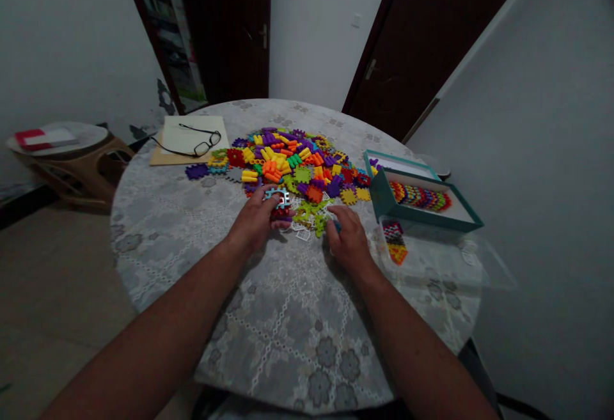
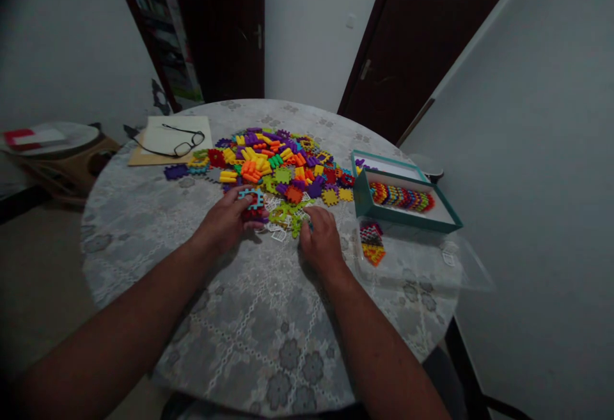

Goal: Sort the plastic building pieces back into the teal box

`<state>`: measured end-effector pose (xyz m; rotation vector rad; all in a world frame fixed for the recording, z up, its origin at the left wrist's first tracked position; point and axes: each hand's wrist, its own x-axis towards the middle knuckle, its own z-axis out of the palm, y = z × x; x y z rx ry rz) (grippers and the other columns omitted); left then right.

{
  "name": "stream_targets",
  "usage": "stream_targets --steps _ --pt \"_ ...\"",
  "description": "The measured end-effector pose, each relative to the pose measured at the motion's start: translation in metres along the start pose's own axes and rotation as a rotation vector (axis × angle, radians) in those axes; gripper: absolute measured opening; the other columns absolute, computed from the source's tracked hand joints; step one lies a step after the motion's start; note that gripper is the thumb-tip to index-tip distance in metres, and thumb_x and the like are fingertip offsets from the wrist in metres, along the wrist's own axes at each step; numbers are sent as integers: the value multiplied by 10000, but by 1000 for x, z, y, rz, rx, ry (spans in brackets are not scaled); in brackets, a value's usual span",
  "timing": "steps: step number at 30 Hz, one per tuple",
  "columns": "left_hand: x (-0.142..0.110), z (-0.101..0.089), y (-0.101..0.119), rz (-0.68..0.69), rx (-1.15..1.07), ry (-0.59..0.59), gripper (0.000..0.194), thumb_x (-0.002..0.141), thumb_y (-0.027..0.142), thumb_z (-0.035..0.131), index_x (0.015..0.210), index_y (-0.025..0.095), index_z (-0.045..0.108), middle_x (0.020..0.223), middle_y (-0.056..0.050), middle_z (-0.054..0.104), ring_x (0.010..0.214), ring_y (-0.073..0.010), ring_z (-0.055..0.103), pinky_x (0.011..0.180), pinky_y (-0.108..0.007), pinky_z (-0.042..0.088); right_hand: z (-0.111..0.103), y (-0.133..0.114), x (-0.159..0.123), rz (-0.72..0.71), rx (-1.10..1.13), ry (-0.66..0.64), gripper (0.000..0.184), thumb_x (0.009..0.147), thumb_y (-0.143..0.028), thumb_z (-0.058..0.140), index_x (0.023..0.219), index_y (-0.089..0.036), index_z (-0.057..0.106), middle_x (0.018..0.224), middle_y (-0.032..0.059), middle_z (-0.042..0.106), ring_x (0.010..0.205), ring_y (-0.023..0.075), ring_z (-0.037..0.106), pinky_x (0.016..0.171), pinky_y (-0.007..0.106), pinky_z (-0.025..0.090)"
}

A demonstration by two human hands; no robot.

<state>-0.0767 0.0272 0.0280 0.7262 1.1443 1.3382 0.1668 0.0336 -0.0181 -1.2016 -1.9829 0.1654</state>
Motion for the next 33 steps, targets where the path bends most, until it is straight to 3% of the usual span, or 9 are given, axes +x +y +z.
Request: stream_targets --steps 5,12,15,18,20,23,27,33 --pt "-1 1 0 -40 -62 -9 279 1068 233 634 1346 242 610 1085 -83 760 811 -212 822 660 -325 680 12 -2 -2 -67 -38 -138 451 1004 -204 602 1446 -174 682 1428 192 716 1364 332 623 1225 574 479" --pt "1 -2 4 -36 -134 28 291 1054 208 597 1344 227 604 1004 -68 767 789 -214 811 710 -369 696 4 -5 -7 -72 -78 -273 201 950 -212 667 1135 -200 744 1268 153 735 1260 325 641 1161 538 501" --pt "2 -4 4 -25 -140 32 320 1041 204 594 1361 224 592 1001 -70 768 785 -216 806 697 -364 689 7 -9 -6 -128 -71 -229 299 963 -193 647 1249 -183 734 1364 174 706 1324 329 622 1196 546 476" --pt "1 -3 3 -22 -129 27 349 1020 195 611 1367 229 589 1033 -79 772 801 -219 810 698 -359 686 19 -16 -4 -163 -92 -176 461 1024 -248 649 1482 -195 651 1570 198 598 1488 349 525 1257 582 427" --pt "1 -2 3 -19 -116 25 365 1012 194 623 1373 235 589 1049 -79 772 799 -215 809 700 -359 685 27 -20 -3 -162 -130 -188 505 1035 -273 670 1536 -227 620 1651 193 532 1551 368 462 1275 618 398" --pt "0 -2 3 -16 -100 25 370 1020 203 614 1387 231 583 1036 -79 769 785 -211 801 679 -346 674 30 -22 -5 -143 -165 -224 416 1028 -272 700 1440 -226 671 1638 194 545 1554 379 451 1279 641 380" --pt "0 -2 3 -29 -78 25 359 1027 207 594 1385 235 579 1020 -76 766 780 -210 799 655 -325 661 17 -19 -11 -121 -134 -229 168 1018 -240 695 1183 -219 717 1452 184 661 1411 348 568 1226 596 446" --pt "-1 1 -3 -60 -6 -59 397 1012 222 636 1402 256 571 1111 -83 746 776 -211 807 615 -320 664 -7 -18 -13 -101 20 -267 89 997 -267 728 1081 -239 718 1355 159 715 1314 332 648 1169 567 505"
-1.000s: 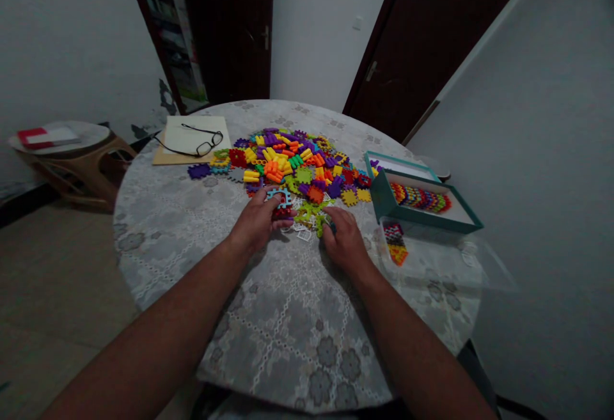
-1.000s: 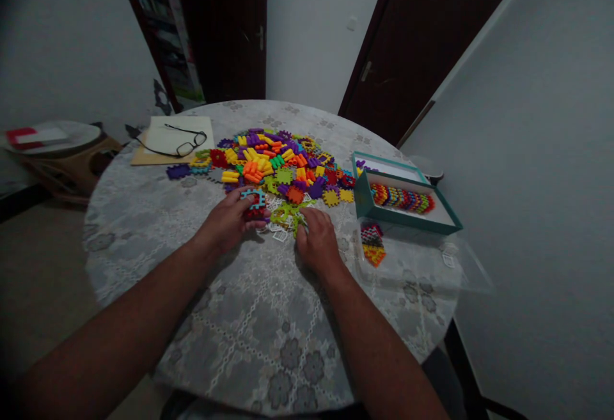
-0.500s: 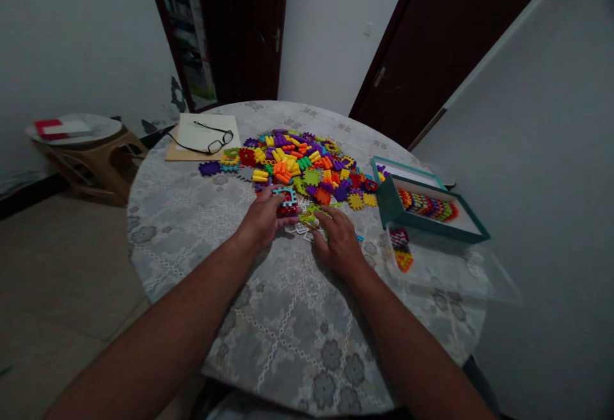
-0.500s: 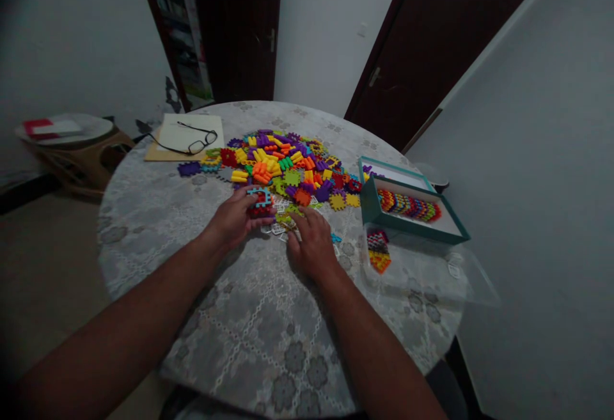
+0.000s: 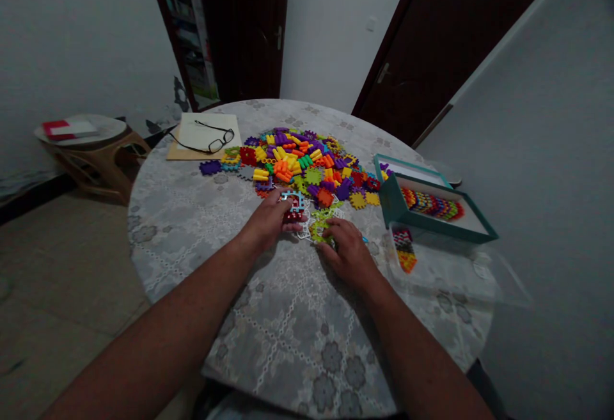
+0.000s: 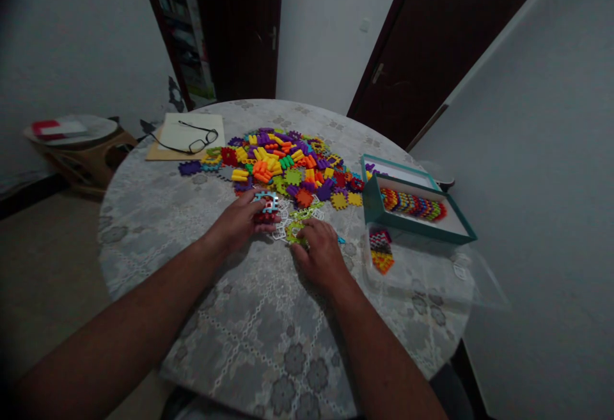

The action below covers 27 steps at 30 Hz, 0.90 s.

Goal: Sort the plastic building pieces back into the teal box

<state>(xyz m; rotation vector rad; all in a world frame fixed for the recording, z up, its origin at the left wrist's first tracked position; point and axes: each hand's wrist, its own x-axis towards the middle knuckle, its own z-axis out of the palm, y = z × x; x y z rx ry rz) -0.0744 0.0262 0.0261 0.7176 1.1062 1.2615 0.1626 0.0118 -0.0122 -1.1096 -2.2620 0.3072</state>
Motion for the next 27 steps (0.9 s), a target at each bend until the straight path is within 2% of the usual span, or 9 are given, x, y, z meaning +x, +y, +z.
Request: stream_targets --steps 5,8,11,14,19,23,25,27 --pt "-7 6 -2 -47 149 -32 410 1037 264 650 1440 282 580 1044 -79 754 687 -193 779 498 -240 561 -14 -6 5 51 195 133 101 1045 -331 676 1101 -257 717 1340 154 755 1287 319 698 1129 530 548" --pt "-11 6 -3 -39 195 -99 419 1049 292 665 1460 275 584 893 -61 747 657 -189 752 475 -212 506 -20 -9 5 219 343 158 217 1123 -413 551 1153 -272 713 1159 90 812 1047 269 775 935 432 618" --pt "-13 5 -7 -43 224 -185 434 1054 329 672 1477 278 586 826 -45 739 633 -183 728 475 -208 492 -19 -11 4 307 421 118 312 1128 -485 531 1117 -255 741 913 39 791 813 229 748 755 349 589" --pt "-15 4 -11 -54 265 -248 398 1053 366 675 1436 276 623 850 -50 750 607 -169 709 452 -202 462 -12 -12 5 278 425 108 308 1082 -483 592 1074 -242 783 873 39 778 840 235 738 768 346 580" --pt "-19 4 -13 -59 291 -366 405 1058 445 665 1416 256 652 1033 -89 754 643 -167 732 438 -216 456 0 -16 7 346 549 124 268 1009 -478 695 1074 -244 808 1009 55 816 913 241 751 828 370 611" --pt "-23 3 -11 -47 391 -481 461 1004 368 749 1437 244 655 921 -69 747 644 -178 707 470 -226 479 4 -18 7 470 687 147 309 960 -522 767 1078 -237 788 963 49 805 793 220 734 703 345 614" --pt "-22 3 -10 -34 423 -484 476 996 324 743 1456 252 645 829 -38 719 632 -180 686 476 -225 485 4 -15 7 506 723 140 326 964 -529 760 1120 -242 766 898 31 784 720 209 716 654 339 606" --pt "-19 2 -8 -24 382 -412 478 996 301 721 1465 268 635 825 -30 708 635 -178 679 473 -221 480 3 -11 7 462 664 171 305 1012 -495 700 1190 -251 742 910 32 776 754 216 729 699 360 624"
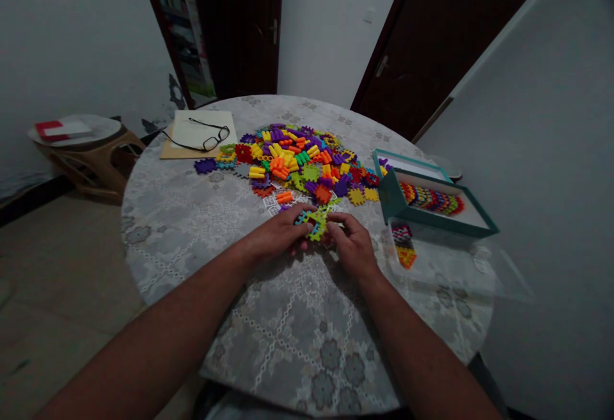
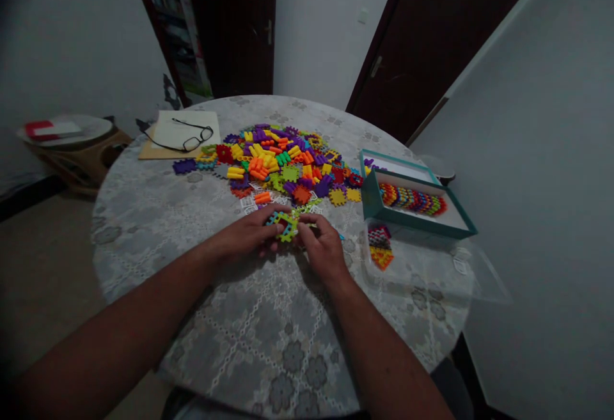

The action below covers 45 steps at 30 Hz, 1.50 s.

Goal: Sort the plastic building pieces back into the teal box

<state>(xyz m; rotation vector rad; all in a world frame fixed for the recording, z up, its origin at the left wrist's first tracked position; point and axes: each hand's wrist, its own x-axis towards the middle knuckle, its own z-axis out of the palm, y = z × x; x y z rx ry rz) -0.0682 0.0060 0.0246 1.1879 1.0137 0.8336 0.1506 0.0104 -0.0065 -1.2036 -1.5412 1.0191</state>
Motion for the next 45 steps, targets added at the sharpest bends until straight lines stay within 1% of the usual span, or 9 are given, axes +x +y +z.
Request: stream_targets --steps 3,5,11,24,31,36,40,43,45 --pt "5 -5 4 15 -132 180 459 969 240 704 1423 277 643 907 -41 715 629 -155 673 467 -215 464 -4 1 1 -276 -261 32 231 1059 -375 634 1220 -243 736 1123 100 772 1036 266 743 944 453 630" --pt "8 -8 8 23 -228 286 444 956 193 669 1393 257 631 926 -40 708 597 -137 654 456 -216 452 -3 0 -2 -439 -485 -6 199 1042 -316 668 1202 -225 745 1267 149 737 1234 315 675 1113 532 556" --pt "12 -9 8 -10 -365 330 440 963 210 637 1397 234 565 865 3 670 549 -118 619 428 -193 414 12 2 -10 -424 -855 -109 95 989 -231 729 1078 -200 741 1359 183 686 1359 365 573 1213 598 446" --pt "9 0 5 -45 -198 263 463 986 225 668 1439 243 573 848 12 641 582 -112 610 482 -200 452 1 4 -2 -477 -468 154 99 1054 -253 637 1138 -222 679 1421 177 684 1389 302 642 1197 521 530" --pt "3 3 1 -21 -206 72 546 1020 447 716 1496 243 544 980 -59 703 685 -151 664 546 -238 500 7 -3 -7 -675 -449 28 579 1059 -190 663 1612 -266 506 1541 164 659 1468 298 617 1238 549 529" --pt "1 4 -2 20 115 78 625 1002 381 706 1577 236 509 803 12 656 647 -158 611 586 -262 478 9 1 -7 -682 -454 -42 670 1052 -163 666 1675 -297 459 1559 158 656 1472 308 622 1230 560 544" --pt "1 8 -1 22 179 109 607 998 334 634 1583 224 513 793 13 647 650 -164 598 611 -278 468 10 3 -7 -684 -434 -60 686 1050 -160 672 1682 -314 455 1572 149 650 1487 304 613 1241 571 536" --pt "0 12 -1 41 208 156 625 986 326 622 1593 229 515 913 -34 711 721 -187 641 654 -298 504 12 2 -6 -676 -434 -71 668 1049 -167 665 1671 -315 470 1572 147 648 1492 309 607 1248 591 525" --pt "0 13 -2 85 246 192 642 977 317 624 1606 237 520 1139 -103 760 913 -237 714 788 -347 576 13 1 -7 -660 -425 -87 664 1042 -177 673 1663 -317 482 1578 142 644 1494 313 601 1258 602 510"
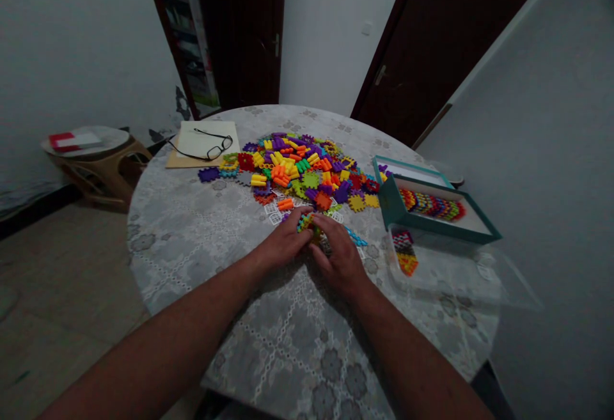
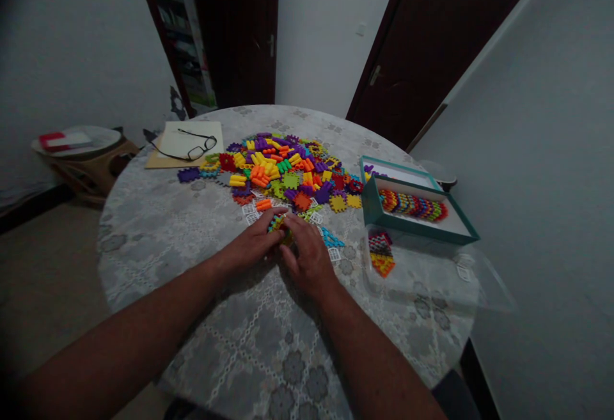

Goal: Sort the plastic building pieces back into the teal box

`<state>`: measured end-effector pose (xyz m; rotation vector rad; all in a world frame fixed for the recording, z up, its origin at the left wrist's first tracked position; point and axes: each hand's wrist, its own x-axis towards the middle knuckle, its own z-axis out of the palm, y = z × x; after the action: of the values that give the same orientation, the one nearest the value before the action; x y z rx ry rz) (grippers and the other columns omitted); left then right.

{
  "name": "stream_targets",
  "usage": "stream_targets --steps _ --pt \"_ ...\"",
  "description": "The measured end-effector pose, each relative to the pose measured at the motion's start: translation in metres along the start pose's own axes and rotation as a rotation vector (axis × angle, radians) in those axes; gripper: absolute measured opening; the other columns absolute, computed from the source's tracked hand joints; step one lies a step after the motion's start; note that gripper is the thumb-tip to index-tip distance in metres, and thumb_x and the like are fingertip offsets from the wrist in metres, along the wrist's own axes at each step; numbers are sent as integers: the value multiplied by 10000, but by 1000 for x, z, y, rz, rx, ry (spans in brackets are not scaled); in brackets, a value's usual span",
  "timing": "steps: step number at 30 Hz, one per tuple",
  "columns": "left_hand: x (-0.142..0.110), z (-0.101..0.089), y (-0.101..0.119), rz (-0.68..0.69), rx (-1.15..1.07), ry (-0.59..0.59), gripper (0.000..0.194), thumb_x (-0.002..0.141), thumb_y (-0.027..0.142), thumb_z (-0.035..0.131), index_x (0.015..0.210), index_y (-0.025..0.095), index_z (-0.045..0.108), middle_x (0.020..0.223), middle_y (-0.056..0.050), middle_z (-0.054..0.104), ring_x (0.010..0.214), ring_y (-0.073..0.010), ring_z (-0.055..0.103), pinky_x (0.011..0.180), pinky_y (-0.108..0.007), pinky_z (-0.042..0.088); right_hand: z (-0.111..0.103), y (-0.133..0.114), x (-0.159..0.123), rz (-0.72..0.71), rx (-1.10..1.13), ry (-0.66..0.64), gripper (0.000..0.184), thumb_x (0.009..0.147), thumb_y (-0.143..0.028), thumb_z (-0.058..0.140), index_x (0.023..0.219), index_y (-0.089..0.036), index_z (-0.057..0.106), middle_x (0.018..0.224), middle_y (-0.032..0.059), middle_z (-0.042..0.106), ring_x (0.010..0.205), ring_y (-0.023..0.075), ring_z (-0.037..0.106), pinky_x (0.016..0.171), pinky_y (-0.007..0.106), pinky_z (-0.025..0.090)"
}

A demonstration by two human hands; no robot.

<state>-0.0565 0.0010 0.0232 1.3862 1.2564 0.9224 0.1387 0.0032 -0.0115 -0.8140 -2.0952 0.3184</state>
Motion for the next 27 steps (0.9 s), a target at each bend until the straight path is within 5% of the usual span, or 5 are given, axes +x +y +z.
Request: stream_targets --steps 4,7,10,18,27 --pt "0 -2 -5 182 109 30 710 992 313 610 1685 285 457 1645 -141 588 1522 -337 539 1262 -515 445 -5 -2 2 66 58 42 646 1036 -204 684 1649 -302 503 1602 151 615 1510 312 582 1256 571 515" --pt "2 -4 -11 317 160 -49 833 1003 334 642 1770 296 319 1780 -129 451 1684 -332 344 1380 -529 283 -17 -2 6 133 85 64 595 1030 -212 695 1603 -277 550 1529 154 653 1431 300 636 1199 516 558" --pt "3 -6 -20 339 209 -151 858 1014 343 644 1786 280 275 1813 -142 403 1655 -346 405 1365 -533 326 -32 -3 12 154 109 -12 549 983 -183 743 1513 -256 620 1409 132 701 1293 275 697 1110 450 597" --pt "3 -20 -16 356 497 -266 512 984 369 704 1489 299 664 1424 -105 710 1338 -329 645 1188 -497 498 -38 -11 11 275 71 -285 530 902 -122 844 1387 -255 679 1264 78 703 1200 255 681 1053 423 576" --pt "5 -19 -7 303 466 -261 459 913 310 751 1371 276 760 1357 -101 760 1247 -331 687 1130 -493 521 -33 -18 10 284 94 -282 585 922 -121 814 1472 -230 645 1341 97 723 1257 254 682 1120 424 545"
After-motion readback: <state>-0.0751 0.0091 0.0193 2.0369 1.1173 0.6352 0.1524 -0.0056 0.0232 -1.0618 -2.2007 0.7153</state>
